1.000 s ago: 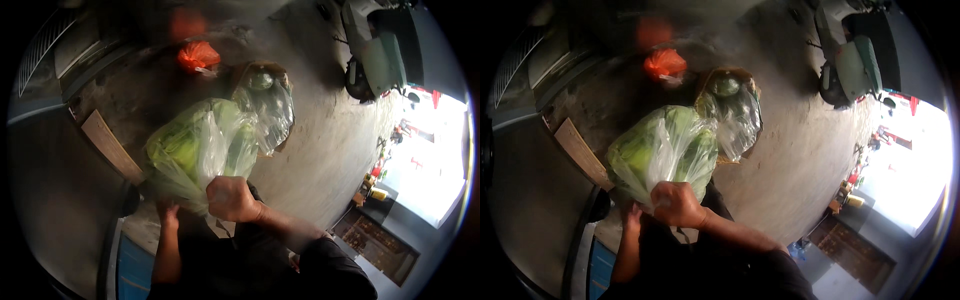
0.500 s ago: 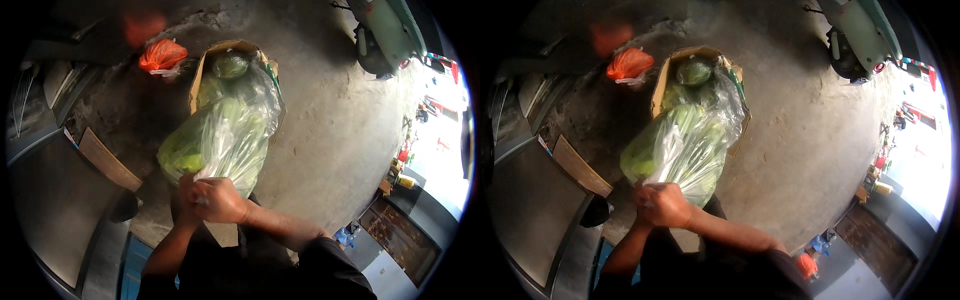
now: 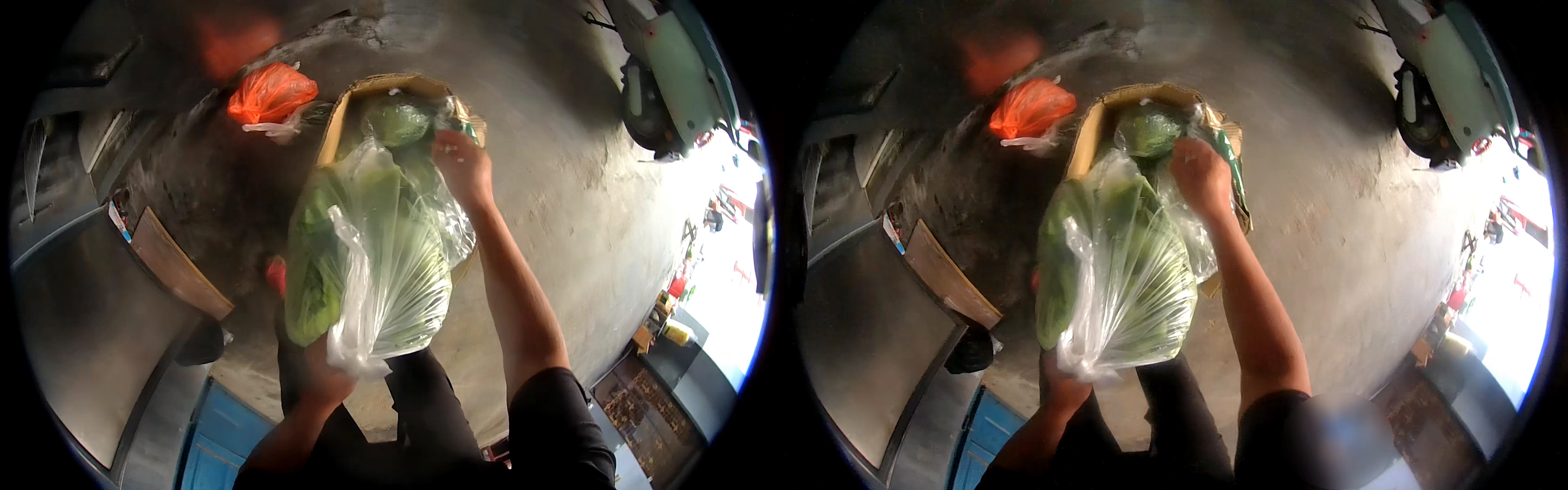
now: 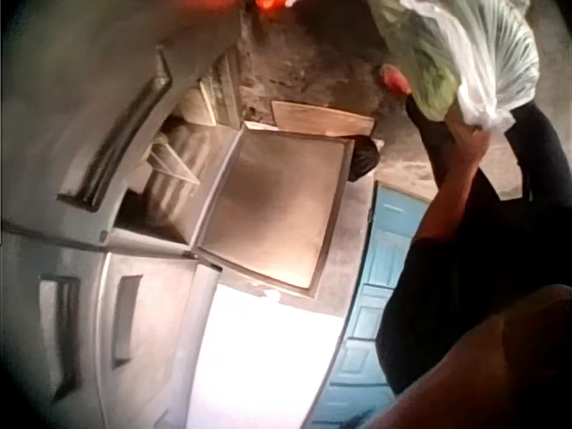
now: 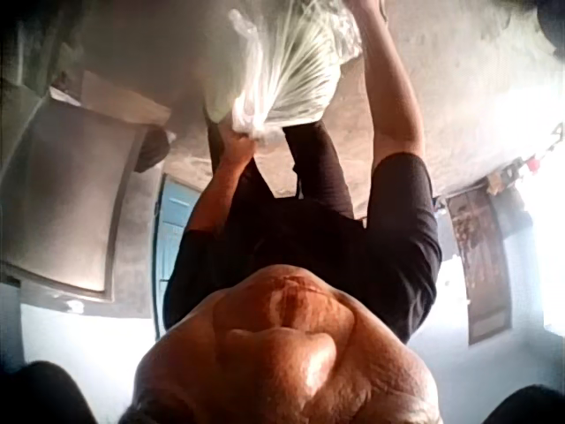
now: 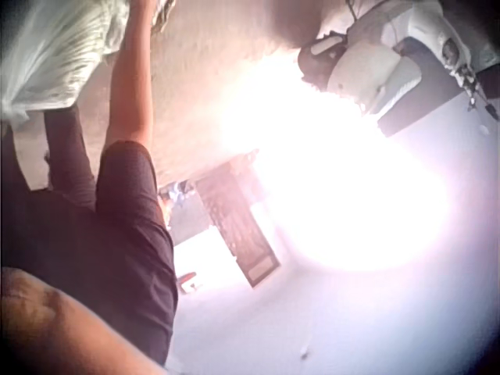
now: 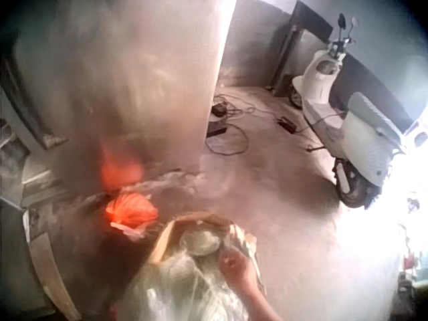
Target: The person sorts bean sprouts and leafy greens from a white container into plastic bags and places them in a refrigerator. Later, the person carries containers of leafy greens to an outdoor sink, pours them into a pink basin, and rinses them with water from a hose.
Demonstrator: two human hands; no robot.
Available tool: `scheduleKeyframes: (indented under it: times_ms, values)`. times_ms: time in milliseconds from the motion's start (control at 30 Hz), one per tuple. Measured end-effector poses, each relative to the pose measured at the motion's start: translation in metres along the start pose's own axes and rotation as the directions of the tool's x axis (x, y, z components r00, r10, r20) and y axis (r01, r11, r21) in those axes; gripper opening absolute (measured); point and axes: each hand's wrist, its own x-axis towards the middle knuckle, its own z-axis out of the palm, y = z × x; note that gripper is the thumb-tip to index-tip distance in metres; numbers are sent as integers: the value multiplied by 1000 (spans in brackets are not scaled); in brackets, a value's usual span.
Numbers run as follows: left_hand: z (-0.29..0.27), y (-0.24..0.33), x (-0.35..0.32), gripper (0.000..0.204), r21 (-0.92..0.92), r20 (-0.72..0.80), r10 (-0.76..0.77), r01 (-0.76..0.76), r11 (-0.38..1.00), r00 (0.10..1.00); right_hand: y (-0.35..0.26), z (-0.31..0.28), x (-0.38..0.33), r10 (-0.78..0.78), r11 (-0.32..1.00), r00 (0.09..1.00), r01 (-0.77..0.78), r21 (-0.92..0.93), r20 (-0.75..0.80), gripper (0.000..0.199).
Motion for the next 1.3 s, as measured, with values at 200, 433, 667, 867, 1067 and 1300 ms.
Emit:
scheduleKeyframes:
  times_ms: [200, 433, 667, 867, 1067, 1300]
  values:
    - [1, -12, 6, 37, 15, 8, 71, -71, 997, 997, 60, 78, 91, -100, 867, 984, 160, -473, 149, 64]
    - [10, -6, 7, 33, -401, 113, -163, 195, 895, 980, 80, 104, 108, 39, 842, 955, 127, -525, 295, 51]
    - [11, 31, 37, 32, -386, 59, -139, 151, 910, 989, 40, -1, 38, 101, 963, 994, -89, 255, -35, 19]
    - [38, 49, 61, 14, -833, 167, -356, 325, 448, 919, 44, -99, -57, 164, 902, 922, 4, 432, -350, 21]
    - [78, -7, 138, 12, -111, 104, -55, 66, 992, 993, 46, -121, -112, 240, 871, 835, 39, 489, -494, 23]
    - [103, -17, 229, 16, -21, -29, -360, 359, 933, 933, 56, -122, -155, 287, 898, 857, -85, 431, -428, 24]
